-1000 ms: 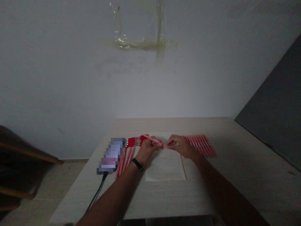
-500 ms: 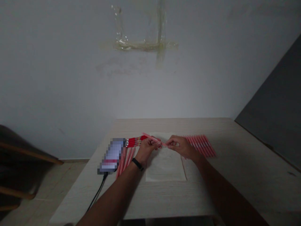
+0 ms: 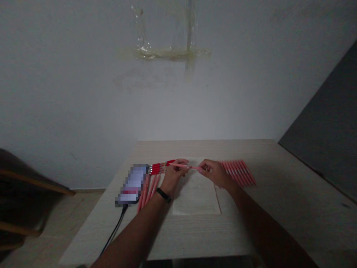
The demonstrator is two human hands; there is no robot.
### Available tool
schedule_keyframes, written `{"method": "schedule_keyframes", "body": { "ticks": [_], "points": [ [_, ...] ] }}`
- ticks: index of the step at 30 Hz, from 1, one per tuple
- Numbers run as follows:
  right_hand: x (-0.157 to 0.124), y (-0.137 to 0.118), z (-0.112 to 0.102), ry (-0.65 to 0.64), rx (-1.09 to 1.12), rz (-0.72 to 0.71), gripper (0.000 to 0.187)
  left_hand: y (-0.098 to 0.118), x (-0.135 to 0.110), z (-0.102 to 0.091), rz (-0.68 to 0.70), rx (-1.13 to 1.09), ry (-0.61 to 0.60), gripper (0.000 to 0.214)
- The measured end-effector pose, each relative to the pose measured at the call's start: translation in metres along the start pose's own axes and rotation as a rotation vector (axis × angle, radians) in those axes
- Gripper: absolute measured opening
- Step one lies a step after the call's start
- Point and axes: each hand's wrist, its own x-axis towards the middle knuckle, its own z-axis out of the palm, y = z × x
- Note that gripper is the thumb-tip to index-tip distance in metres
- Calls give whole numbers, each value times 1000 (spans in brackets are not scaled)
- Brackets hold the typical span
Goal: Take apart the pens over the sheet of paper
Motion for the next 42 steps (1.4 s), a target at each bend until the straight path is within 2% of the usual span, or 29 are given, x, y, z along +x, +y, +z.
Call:
{"method": "schedule_keyframes", "body": {
  "ticks": [4, 7, 9, 10, 13, 17, 19, 21, 26, 30, 35, 38, 42],
  "points": [
    [2, 6, -12, 122, 126, 50, 24, 2, 2, -3, 37, -21, 77, 24],
    [3, 6, -9, 220, 347, 41, 27, 1, 0, 1, 24, 1, 19, 24],
    [3, 3, -1, 211, 446, 31, 29, 1, -2, 4, 11, 20, -49, 26],
    [3, 2, 3, 167, 464, 21, 30, 0, -2, 4, 13, 46, -83, 27],
    [2, -1, 10, 56, 395, 15, 27, 0, -5, 3, 85, 287, -188, 31],
    [1, 1, -2, 160, 149, 53, 24, -3, -7, -5, 265, 739, -325, 58],
    [1, 1, -11, 173, 45, 50, 25, -9, -8, -8, 270, 868, -404, 66],
    [0, 0, -16, 131, -17, 50, 25, -15, -8, -10, 246, 960, -439, 73],
    [-2, 1, -17, 39, -60, 70, 24, -22, -7, -11, 240, 1043, -462, 71],
    [-2, 2, -20, 72, -110, 81, 27, -20, -8, -10, 220, 1080, -473, 72],
    [-2, 2, -22, 25, -105, 65, 25, -21, -9, -11, 231, 1092, -467, 72],
    [-3, 3, -22, 50, -123, 47, 25, -23, -9, -11, 234, 1095, -468, 72],
    [-5, 7, -23, 50, -133, 114, 23, -26, -8, -12, 244, 1087, -460, 73]
  ]
}}
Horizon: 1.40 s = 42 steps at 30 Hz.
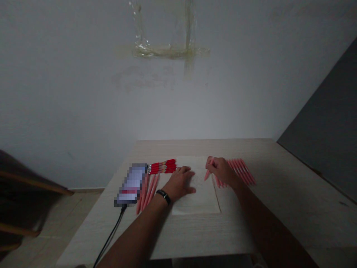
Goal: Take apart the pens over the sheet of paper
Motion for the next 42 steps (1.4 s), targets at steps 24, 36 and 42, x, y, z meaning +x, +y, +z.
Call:
{"method": "schedule_keyframes", "body": {
  "ticks": [24, 36, 42],
  "points": [
    [6, -11, 48, 86, 609, 14, 33, 23, 11, -11, -113, -873, 399, 33],
    [6, 1, 14, -109, 290, -76, 26, 18, 13, -24, -287, -1044, 569, 33],
    [5, 1, 19, -92, 253, -26, 21, 21, 13, -20, -283, -1059, 538, 33]
  ]
}}
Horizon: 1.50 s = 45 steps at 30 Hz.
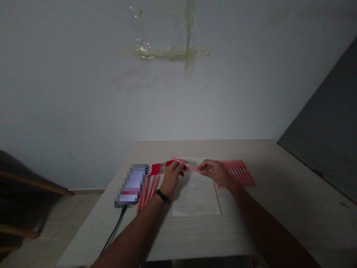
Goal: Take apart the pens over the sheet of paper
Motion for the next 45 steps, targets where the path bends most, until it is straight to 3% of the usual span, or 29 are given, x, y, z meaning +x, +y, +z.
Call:
{"method": "schedule_keyframes", "body": {
  "ticks": [7, 13, 18, 23, 30, 38, 45],
  "points": [
    [0, 2, -3, -11, 37, 1, 23, 6, -1, 0, 43, 50, 20, 31],
    [0, 7, -2, -21, 5, -4, 22, 11, -3, 1, 26, 87, -38, 32],
    [0, -1, 0, -57, 23, -77, 25, 11, -1, 0, 46, 85, -11, 33],
    [0, -6, 1, -48, -18, -45, 24, 8, -1, 0, 31, 90, -62, 34],
    [-2, -14, -5, -103, 2, -34, 31, 5, 2, -4, 13, 11, -15, 35],
    [-1, -1, -4, -138, 36, -43, 35, 1, -1, -1, -114, -85, -140, 39],
    [-4, -15, -2, -274, 383, -25, 51, 7, 1, -1, -122, -164, -174, 37]
  ]
}}
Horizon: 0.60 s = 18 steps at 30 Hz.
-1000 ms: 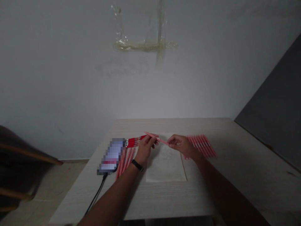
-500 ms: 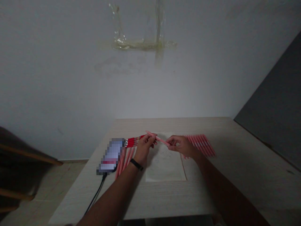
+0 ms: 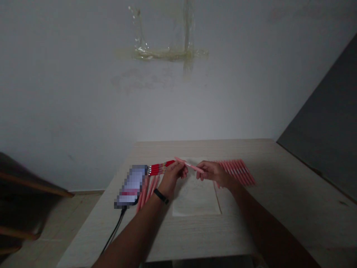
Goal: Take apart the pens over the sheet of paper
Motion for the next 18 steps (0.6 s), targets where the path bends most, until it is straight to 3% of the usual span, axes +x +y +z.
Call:
{"method": "schedule_keyframes", "body": {
  "ticks": [5, 9, 13, 18],
  "points": [
    [1, 0, 5, -31, 48, 24, 49, 2, -1, -2, 55, 91, 17, 28],
    [5, 5, 13, 111, -103, 53, 35, -1, -2, 0, 101, 236, -72, 28],
    [6, 8, 20, 157, -253, 29, 24, -7, -1, -1, 131, 345, -144, 31],
    [2, 2, 4, 342, -544, 31, 17, -15, -2, -8, 158, 687, -118, 31]
  ]
}}
